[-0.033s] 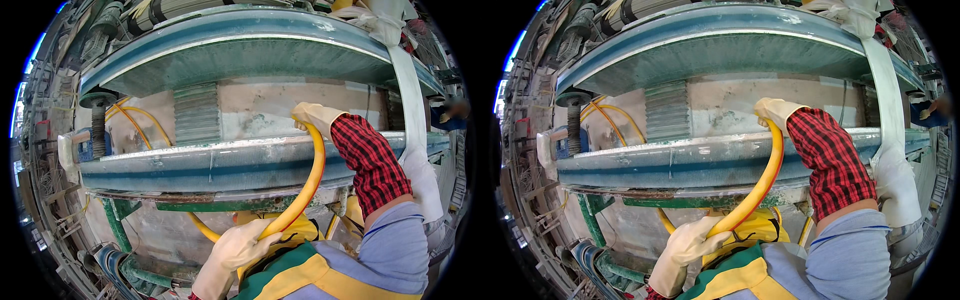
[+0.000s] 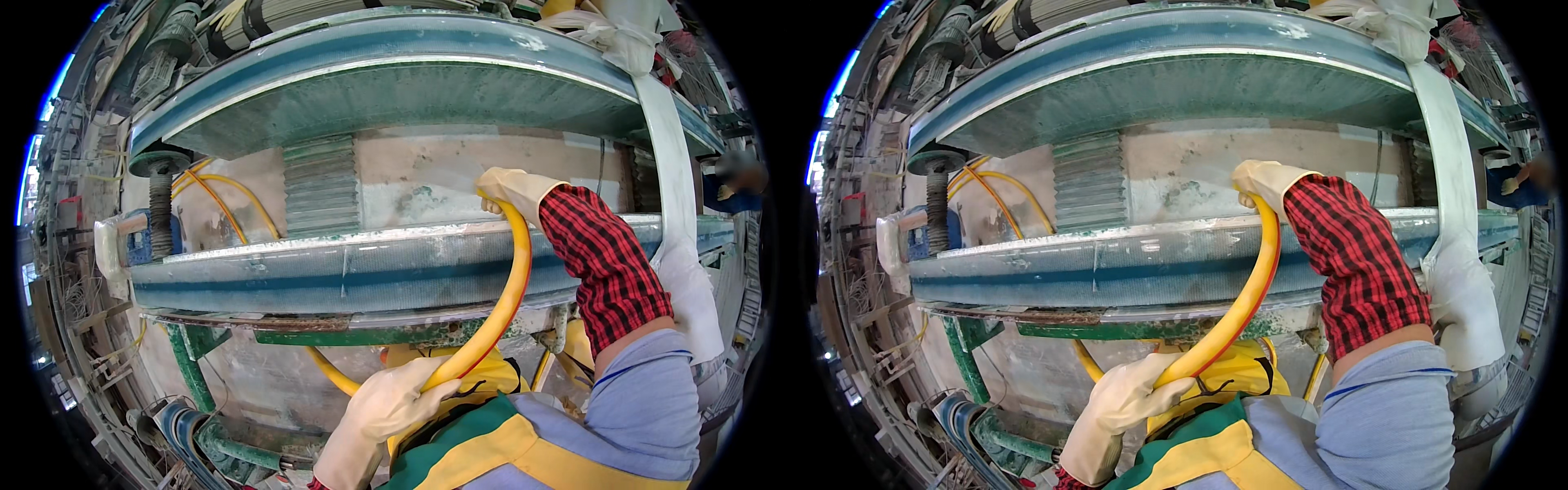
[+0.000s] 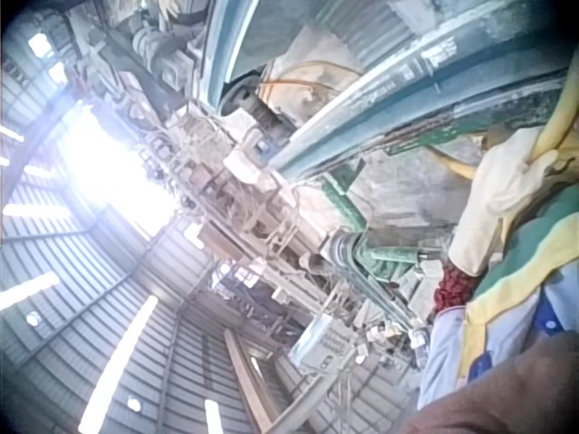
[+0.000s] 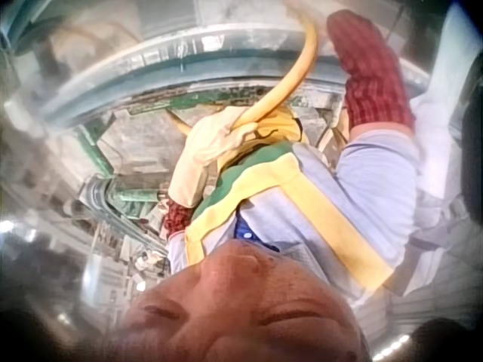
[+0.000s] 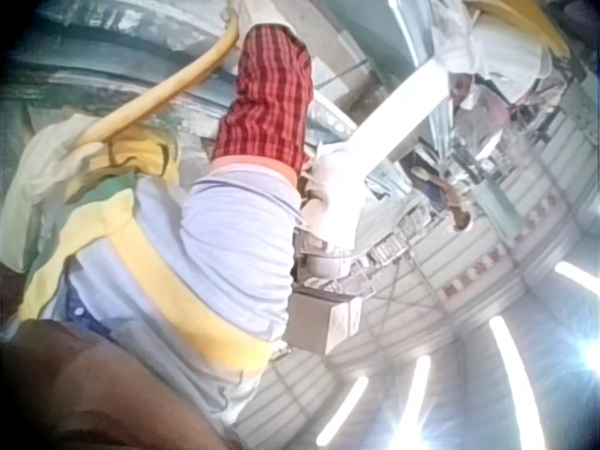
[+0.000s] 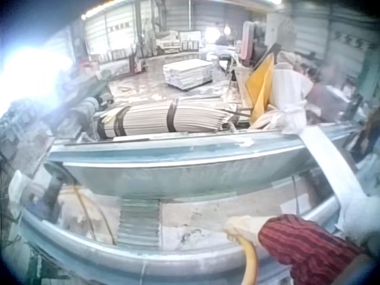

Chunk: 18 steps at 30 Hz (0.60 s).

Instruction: The person picks up a wooden board and places it on a conveyor belt. They then use a hose to spray water on the conveyor belt and surrounding machinery, cleaning the surfaces and floor.

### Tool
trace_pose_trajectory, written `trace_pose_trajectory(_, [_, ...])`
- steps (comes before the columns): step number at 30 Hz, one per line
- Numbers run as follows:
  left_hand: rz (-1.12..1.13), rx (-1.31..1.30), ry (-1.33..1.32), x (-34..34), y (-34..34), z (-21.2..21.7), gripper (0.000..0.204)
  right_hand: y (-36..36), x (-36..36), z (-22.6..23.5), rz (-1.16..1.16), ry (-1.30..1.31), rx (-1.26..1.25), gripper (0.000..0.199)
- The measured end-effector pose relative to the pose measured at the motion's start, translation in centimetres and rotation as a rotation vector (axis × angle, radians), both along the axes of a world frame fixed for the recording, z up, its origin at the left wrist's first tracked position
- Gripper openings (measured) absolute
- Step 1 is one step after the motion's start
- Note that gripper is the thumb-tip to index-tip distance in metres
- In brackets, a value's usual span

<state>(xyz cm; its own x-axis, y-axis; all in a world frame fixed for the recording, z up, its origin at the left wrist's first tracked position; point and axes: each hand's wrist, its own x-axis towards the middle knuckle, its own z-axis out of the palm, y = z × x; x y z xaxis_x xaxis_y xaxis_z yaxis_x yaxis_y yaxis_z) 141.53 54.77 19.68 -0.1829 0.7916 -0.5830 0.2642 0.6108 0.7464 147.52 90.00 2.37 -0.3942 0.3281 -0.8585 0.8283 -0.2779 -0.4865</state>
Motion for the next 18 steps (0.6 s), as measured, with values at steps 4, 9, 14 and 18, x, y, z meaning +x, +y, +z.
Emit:
trace_pose_trajectory(4, [0.016, -0.008, -0.011, 0.1, 0.0, 0.2, 0.032, 1.3, 0.6, -1.3, 0.123, -0.039, -0.046, 0.026])
trace_pose_trajectory(9, [0.060, -0.005, -0.009, -0.2, -0.3, 0.3, 0.033, -1.4, -1.4, 1.3, -0.005, -0.002, -0.054, 0.030])
trace_pose_trajectory(14, [0.086, 0.034, 0.083, -0.6, -0.8, 0.6, 0.035, -2.7, -3.4, 0.7, -0.102, -0.056, 0.002, 0.033])
trace_pose_trajectory(18, [0.050, 0.012, 0.105, -0.8, -0.2, 0.8, 0.034, 2.5, -2.5, -11.3, -0.104, -0.197, -0.194, 0.035])
